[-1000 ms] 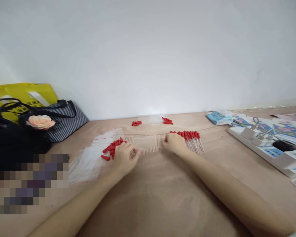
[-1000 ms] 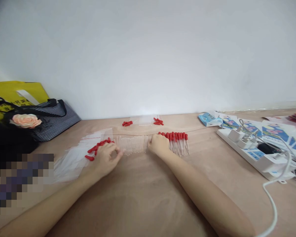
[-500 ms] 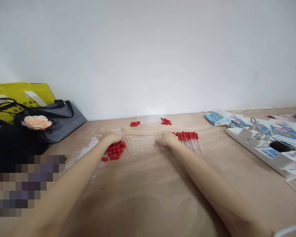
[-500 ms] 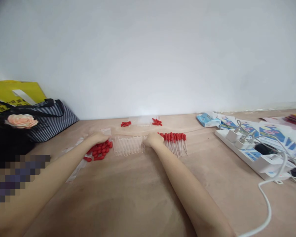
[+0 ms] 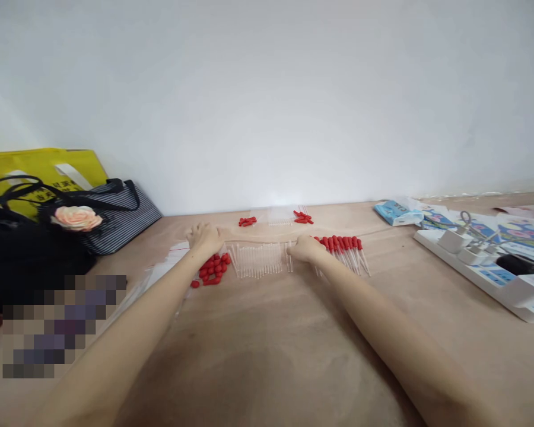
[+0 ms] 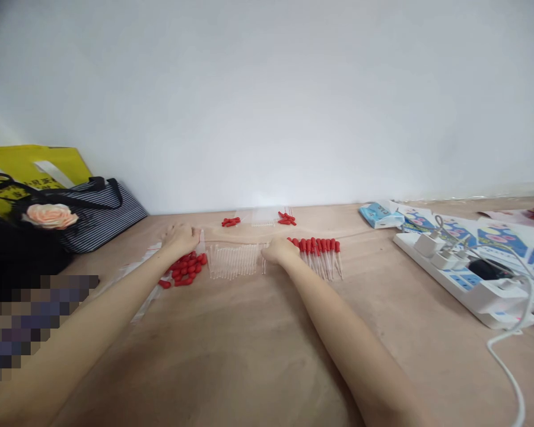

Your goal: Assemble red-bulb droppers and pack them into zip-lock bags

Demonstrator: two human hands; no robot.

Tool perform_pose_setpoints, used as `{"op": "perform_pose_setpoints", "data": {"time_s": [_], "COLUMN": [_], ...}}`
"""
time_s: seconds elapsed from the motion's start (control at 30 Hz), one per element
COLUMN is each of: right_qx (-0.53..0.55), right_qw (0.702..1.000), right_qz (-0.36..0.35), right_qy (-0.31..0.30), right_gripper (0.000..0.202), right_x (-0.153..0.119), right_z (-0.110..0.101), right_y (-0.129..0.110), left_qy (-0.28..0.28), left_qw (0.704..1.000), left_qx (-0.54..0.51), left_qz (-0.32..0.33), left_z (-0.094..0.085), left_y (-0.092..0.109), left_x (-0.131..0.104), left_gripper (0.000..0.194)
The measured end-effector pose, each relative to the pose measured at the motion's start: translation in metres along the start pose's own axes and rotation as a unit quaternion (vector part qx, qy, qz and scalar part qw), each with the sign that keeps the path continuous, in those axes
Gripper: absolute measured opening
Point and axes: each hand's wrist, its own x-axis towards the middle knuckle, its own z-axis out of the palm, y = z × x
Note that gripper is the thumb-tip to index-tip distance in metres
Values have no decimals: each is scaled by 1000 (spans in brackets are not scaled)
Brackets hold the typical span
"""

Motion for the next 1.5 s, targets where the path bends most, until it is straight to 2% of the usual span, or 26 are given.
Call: {"op": "perform_pose_setpoints", "data": {"time_s": [0.07, 0.17, 0.23, 0.27, 0.33, 0.47, 0.53, 0.63, 0.77, 0.9, 1.2, 1.33, 1.5], "right_qx": [13, 37, 58, 77, 100, 106, 82, 41, 32, 26, -3, -3, -4], "right_qw": [999, 993, 985, 973, 951, 921, 912, 899, 894, 889, 889, 886, 878], "right_qz": [-38, -106, -159, -207, -277, -347, -377, -408, -409, -413, -409, -410, -414], "right_qy": [7, 25, 42, 63, 96, 138, 140, 155, 179, 195, 207, 218, 240], "right_gripper": [23, 20, 16, 15, 14, 12, 11, 10, 11, 11, 8, 11, 15], "right_x": [-9, -32, -49, -56, -67, -76, -78, -80, -81, -81, -87, -91, -95], "right_z": [-5, -6, -1, 3, 14, 35, 40, 43, 44, 45, 43, 46, 49], "right_y": [6, 17, 26, 31, 41, 52, 53, 52, 52, 52, 47, 43, 37], "left_qy": [14, -16, -47, -50, -47, -56, -50, -26, 0, -1, -7, -9, -55], "left_qw": [999, 991, 964, 946, 917, 914, 916, 916, 913, 900, 900, 904, 907], "left_qx": [-7, -28, -60, -84, -142, -216, -210, -180, -163, -176, -194, -237, -317], "left_qz": [46, 133, 253, 308, 369, 339, 337, 357, 374, 398, 390, 355, 273], "left_z": [-8, -10, -5, 0, 9, 23, 25, 24, 25, 27, 32, 27, 23], "left_y": [11, 23, 28, 30, 31, 28, 27, 25, 27, 27, 25, 29, 33], "left_x": [-23, -71, -103, -116, -135, -143, -141, -139, -139, -139, -139, -141, -141], "left_gripper": [33, 23, 21, 20, 17, 16, 23, 23, 19, 19, 20, 20, 20]}}
